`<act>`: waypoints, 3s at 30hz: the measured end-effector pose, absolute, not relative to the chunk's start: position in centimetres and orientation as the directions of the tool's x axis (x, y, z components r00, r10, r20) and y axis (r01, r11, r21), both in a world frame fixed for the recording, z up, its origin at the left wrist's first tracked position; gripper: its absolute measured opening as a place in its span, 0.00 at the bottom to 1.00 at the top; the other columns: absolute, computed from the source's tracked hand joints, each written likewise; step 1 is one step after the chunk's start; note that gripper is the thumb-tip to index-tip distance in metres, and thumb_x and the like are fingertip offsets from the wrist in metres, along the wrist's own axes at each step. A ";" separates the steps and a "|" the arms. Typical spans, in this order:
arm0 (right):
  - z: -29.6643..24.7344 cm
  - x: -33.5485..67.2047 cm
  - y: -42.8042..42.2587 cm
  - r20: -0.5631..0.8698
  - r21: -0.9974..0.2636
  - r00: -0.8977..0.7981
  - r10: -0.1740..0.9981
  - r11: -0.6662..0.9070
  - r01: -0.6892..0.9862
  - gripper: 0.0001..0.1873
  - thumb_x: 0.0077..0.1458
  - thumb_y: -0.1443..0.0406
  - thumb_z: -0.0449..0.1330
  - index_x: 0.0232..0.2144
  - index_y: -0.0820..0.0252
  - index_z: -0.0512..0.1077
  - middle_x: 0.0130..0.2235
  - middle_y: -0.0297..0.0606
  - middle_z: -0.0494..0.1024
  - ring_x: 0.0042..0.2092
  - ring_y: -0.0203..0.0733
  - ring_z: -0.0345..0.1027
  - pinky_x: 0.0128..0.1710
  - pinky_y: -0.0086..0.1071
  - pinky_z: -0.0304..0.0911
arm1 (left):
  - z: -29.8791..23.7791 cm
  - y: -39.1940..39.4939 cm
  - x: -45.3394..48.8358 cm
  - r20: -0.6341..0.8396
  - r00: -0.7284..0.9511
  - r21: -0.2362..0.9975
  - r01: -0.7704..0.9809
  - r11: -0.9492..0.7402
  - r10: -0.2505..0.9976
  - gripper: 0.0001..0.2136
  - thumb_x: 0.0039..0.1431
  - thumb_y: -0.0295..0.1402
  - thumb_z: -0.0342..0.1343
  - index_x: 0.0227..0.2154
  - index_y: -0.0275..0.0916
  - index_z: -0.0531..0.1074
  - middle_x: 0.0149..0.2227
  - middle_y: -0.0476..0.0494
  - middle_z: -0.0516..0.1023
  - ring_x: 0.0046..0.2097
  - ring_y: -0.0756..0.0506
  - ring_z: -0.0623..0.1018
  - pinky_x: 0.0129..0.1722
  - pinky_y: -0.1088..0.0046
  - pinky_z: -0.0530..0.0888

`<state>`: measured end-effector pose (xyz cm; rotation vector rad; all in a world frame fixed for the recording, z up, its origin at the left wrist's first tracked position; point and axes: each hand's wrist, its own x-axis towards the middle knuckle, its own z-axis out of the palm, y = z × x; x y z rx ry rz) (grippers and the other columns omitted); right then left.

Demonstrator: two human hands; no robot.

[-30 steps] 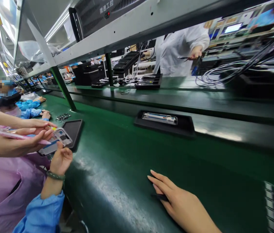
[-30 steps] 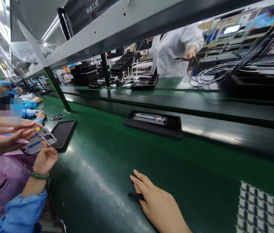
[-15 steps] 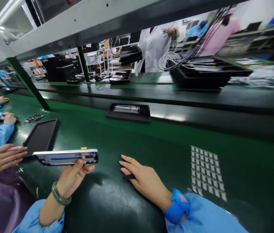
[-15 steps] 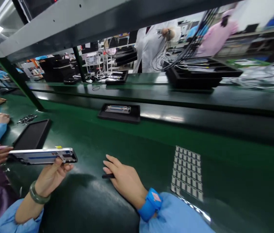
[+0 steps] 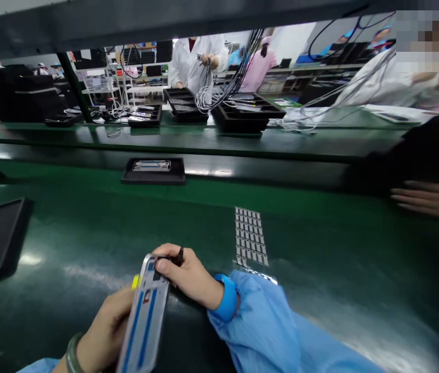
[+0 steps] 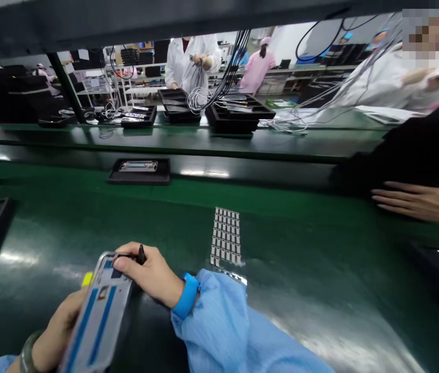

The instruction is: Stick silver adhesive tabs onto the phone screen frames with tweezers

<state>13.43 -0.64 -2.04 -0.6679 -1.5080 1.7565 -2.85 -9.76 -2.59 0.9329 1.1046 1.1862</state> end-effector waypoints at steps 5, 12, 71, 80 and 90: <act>-1.5 13.6 -0.3 0.006 -0.968 -0.690 0.723 -0.168 -0.185 0.15 0.43 0.56 0.66 0.26 0.64 0.72 0.26 0.32 0.72 0.28 0.32 0.63 0.32 0.28 0.60 | -2.5 -10.3 -3.7 -0.121 0.248 0.946 -0.264 0.187 0.961 0.19 0.54 0.47 0.52 0.40 0.38 0.76 0.36 0.39 0.76 0.40 0.38 0.73 0.42 0.64 0.68; -2.6 13.5 0.0 0.074 -0.965 -0.691 0.719 -0.124 -0.232 0.17 0.46 0.53 0.64 0.26 0.63 0.72 0.27 0.32 0.69 0.29 0.32 0.61 0.31 0.27 0.58 | -2.6 -11.1 -1.3 -0.191 -0.010 0.956 -0.227 0.184 0.982 0.15 0.59 0.43 0.50 0.46 0.43 0.68 0.34 0.46 0.73 0.37 0.45 0.71 0.40 0.71 0.68; 0.2 13.2 -2.2 0.324 -0.931 -0.733 0.598 0.341 -0.133 0.23 0.53 0.70 0.54 0.53 0.62 0.63 0.45 0.44 0.70 0.45 0.40 0.64 0.44 0.36 0.62 | -2.5 -10.5 -1.4 -0.280 0.101 0.785 -0.548 0.289 0.955 0.12 0.52 0.39 0.60 0.30 0.38 0.64 0.23 0.54 0.58 0.24 0.56 0.59 0.25 0.82 0.62; -0.1 12.5 -2.5 0.207 -0.975 -0.717 0.666 0.201 -0.094 0.17 0.52 0.69 0.54 0.45 0.60 0.68 0.42 0.40 0.69 0.41 0.38 0.64 0.40 0.34 0.62 | -2.5 -10.3 -1.3 -0.271 0.067 0.817 -0.512 0.266 0.960 0.12 0.51 0.40 0.60 0.30 0.38 0.65 0.25 0.54 0.60 0.24 0.57 0.60 0.24 0.83 0.62; -0.4 12.7 -2.5 0.175 -0.985 -0.746 0.643 0.117 -0.129 0.20 0.49 0.68 0.57 0.47 0.57 0.67 0.43 0.38 0.66 0.36 0.35 0.63 0.36 0.31 0.62 | -2.5 -10.4 -1.4 -0.267 0.087 0.816 -0.509 0.273 0.960 0.12 0.51 0.40 0.60 0.34 0.40 0.68 0.27 0.53 0.58 0.25 0.57 0.58 0.23 0.84 0.62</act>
